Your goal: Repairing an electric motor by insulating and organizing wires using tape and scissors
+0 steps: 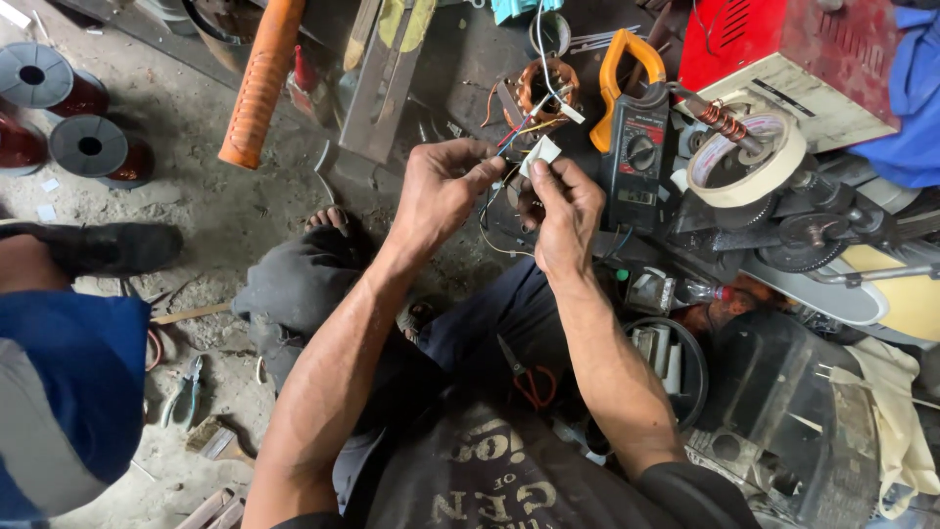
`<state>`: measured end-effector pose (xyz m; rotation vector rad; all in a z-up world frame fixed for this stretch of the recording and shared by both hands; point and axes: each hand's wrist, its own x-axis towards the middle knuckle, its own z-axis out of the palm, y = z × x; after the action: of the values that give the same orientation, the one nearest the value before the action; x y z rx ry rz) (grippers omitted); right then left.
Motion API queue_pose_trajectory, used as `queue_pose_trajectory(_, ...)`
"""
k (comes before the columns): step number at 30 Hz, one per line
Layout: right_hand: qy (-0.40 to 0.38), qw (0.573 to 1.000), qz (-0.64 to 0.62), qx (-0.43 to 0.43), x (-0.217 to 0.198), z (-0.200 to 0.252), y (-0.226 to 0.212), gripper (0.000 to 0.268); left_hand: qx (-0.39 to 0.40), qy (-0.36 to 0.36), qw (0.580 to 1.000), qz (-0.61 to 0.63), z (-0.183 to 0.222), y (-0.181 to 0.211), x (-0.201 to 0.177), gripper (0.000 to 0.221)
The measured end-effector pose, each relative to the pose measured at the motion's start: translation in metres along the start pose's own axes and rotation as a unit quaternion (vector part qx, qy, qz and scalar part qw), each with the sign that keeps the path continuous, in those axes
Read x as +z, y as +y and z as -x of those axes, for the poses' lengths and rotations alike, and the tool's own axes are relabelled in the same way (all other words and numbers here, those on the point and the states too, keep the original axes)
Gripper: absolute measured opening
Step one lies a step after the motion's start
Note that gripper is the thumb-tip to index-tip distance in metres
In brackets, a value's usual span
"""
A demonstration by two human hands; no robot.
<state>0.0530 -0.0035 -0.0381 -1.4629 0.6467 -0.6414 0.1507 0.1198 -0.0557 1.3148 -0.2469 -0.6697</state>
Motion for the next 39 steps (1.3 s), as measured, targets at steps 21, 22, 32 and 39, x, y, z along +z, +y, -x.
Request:
queue_pose_trajectory(21, -0.031, 0.995, -0.039, 0.082, 0.008, -0.011, 0.002, 0.014, 0.137, -0.017, 0.983, -0.124, 0.006, 0.01, 0.002, 0.032)
queue_pose_trajectory(22, -0.03, 0.995, -0.039, 0.082, 0.009, -0.01, 0.001, 0.014, 0.136, -0.017, 0.983, -0.124, 0.005, 0.006, 0.002, 0.032)
queue_pose_trajectory(32, -0.004, 1.0, 0.009, 0.02, 0.009, 0.011, 0.001, 0.017, 0.199, 0.088, 0.94, -0.263, 0.004, 0.002, 0.0, 0.012)
queue_pose_trajectory(39, -0.088, 0.993, 0.076, -0.026, 0.02, 0.024, -0.006, 0.005, 0.254, 0.098, 0.918, -0.29, 0.003, 0.0, 0.0, 0.016)
